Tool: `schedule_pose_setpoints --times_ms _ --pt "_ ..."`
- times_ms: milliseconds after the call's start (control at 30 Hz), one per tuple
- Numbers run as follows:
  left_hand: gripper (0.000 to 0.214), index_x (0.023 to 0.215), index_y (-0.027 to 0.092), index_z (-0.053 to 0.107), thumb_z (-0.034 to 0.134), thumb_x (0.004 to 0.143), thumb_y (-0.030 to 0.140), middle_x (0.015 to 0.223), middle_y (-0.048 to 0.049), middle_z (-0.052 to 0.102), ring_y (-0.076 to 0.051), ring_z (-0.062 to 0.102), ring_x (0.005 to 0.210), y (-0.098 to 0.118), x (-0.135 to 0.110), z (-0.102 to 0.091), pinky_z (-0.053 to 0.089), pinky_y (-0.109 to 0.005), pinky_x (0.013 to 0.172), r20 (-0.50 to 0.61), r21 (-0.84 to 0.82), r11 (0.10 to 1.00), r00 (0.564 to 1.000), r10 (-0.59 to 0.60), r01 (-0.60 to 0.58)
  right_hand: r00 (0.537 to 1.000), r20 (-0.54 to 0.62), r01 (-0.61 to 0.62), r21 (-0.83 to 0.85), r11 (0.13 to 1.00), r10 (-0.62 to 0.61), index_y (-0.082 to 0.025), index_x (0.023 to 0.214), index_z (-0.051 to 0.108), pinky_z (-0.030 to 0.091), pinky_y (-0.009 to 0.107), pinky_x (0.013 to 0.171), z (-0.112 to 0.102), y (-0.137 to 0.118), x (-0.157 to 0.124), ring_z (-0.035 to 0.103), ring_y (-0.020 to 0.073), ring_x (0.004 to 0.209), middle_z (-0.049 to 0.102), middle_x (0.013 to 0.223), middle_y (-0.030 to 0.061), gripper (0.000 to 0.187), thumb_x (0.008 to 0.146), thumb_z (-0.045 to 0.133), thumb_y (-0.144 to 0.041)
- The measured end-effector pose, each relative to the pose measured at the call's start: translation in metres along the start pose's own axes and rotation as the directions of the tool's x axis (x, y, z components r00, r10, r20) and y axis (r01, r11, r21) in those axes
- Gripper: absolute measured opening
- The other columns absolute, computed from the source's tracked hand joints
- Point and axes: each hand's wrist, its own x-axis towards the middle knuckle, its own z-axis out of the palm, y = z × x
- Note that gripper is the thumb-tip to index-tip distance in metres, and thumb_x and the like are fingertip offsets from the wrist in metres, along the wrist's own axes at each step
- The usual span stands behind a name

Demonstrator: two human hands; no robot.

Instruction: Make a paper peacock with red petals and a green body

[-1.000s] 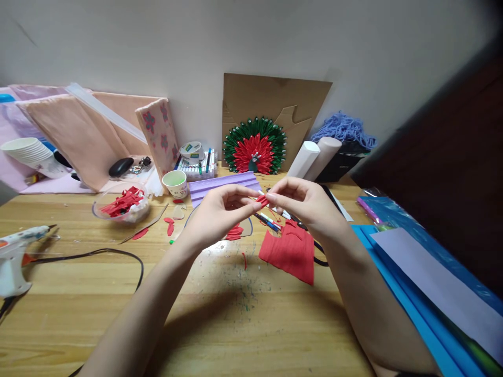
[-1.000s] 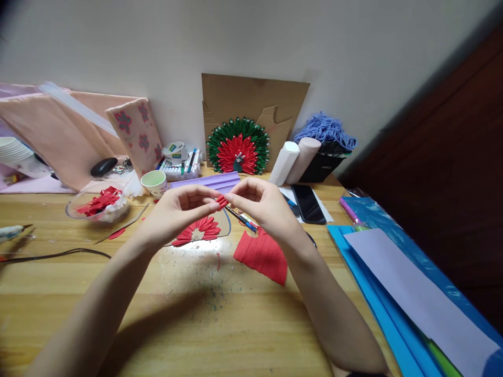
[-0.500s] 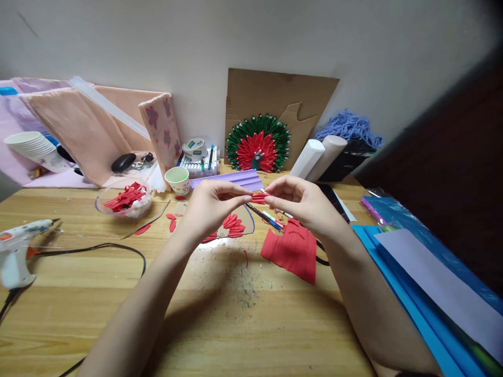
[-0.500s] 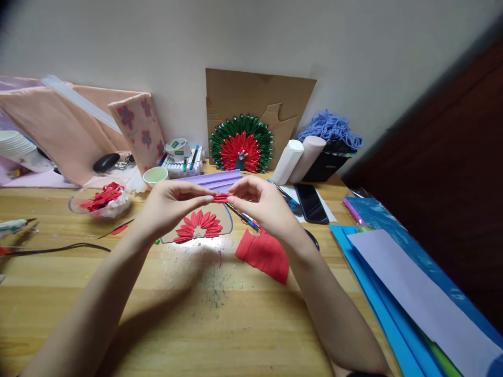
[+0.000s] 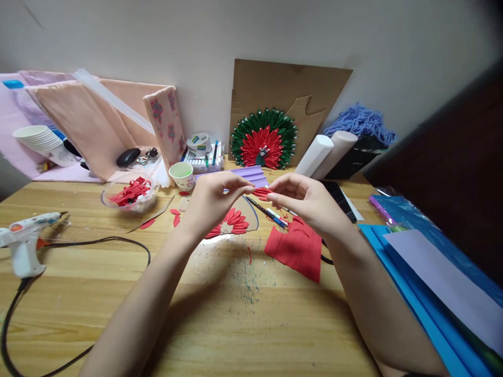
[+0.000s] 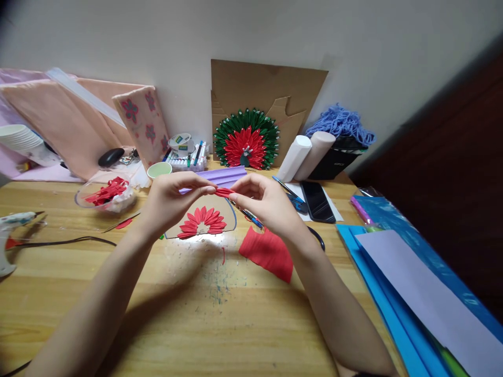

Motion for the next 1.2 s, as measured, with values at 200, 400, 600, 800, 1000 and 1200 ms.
schedule_pose_setpoints --times_ms 200,400,600,800,1000,1200 --pt "0.012 0.083 0.019 0.070 0.060 0.084 0.026 0.082 -0.0041 0.071 -0.013 0.063 0.076 0.003 0.001 -0.001 0.048 -0.026 0.071 -0.041 0.050 0.995 0.995 0.089 -0.087 1.000 -0.028 -0.012 0.074 0.997 0.014 -0.017 0.076 0.063 0.050 0.028 0.064 0.000 0.001 0.000 0.060 0.0135 0.066 0.065 0.073 0.0021 0.026 0.067 0.076 -0.037" --pt "0.013 0.092 0.021 0.072 0.062 0.082 0.021 0.086 -0.0039 0.072 -0.013 0.064 0.076 0.000 0.001 -0.003 0.050 -0.026 0.069 -0.008 -0.029 0.986 0.987 0.162 -0.162 0.997 -0.006 -0.080 0.203 0.976 0.083 -0.018 0.077 0.064 0.050 0.028 0.066 -0.002 0.004 0.003 0.059 0.0121 0.065 0.063 0.071 0.0008 0.024 0.066 0.076 -0.035" --pt "0.013 0.090 0.022 0.072 0.063 0.081 0.021 0.085 -0.0040 0.072 -0.012 0.064 0.074 -0.001 0.001 -0.005 0.051 -0.026 0.068 -0.010 0.047 0.978 0.979 0.203 -0.203 0.995 0.005 -0.097 0.162 0.982 0.098 -0.018 0.078 0.065 0.051 0.029 0.068 -0.003 0.000 0.002 0.061 0.0141 0.070 0.065 0.075 0.0030 0.026 0.068 0.073 -0.040" --pt "0.012 0.087 0.023 0.073 0.063 0.081 0.021 0.084 -0.0040 0.073 -0.013 0.065 0.076 0.001 0.001 -0.006 0.051 -0.027 0.069 -0.015 0.133 0.962 0.970 0.243 -0.239 0.999 -0.030 -0.033 0.088 0.996 0.035 -0.018 0.085 0.067 0.052 0.030 0.070 -0.004 0.003 0.002 0.063 0.0158 0.073 0.068 0.080 0.0042 0.028 0.070 0.072 -0.040" --pt "0.011 0.084 0.020 0.072 0.062 0.082 0.019 0.083 -0.0045 0.073 -0.014 0.066 0.077 0.003 0.001 -0.005 0.052 -0.027 0.072 -0.032 0.160 0.934 0.944 0.327 -0.318 0.978 -0.135 0.151 -0.081 0.985 -0.161 -0.020 0.090 0.066 0.053 0.034 0.078 -0.003 -0.008 -0.006 0.064 0.0193 0.086 0.068 0.091 0.0053 0.023 0.075 0.069 -0.039" --pt "0.012 0.084 0.021 0.071 0.059 0.084 0.019 0.082 -0.0035 0.073 -0.014 0.064 0.077 0.005 0.001 -0.005 0.051 -0.027 0.071 0.010 0.216 0.905 0.928 0.373 -0.367 0.927 -0.033 0.337 -0.363 0.869 -0.373 -0.024 0.095 0.067 0.052 0.037 0.082 -0.001 -0.017 -0.016 0.063 0.0210 0.087 0.067 0.095 0.0058 0.019 0.078 0.068 -0.032"
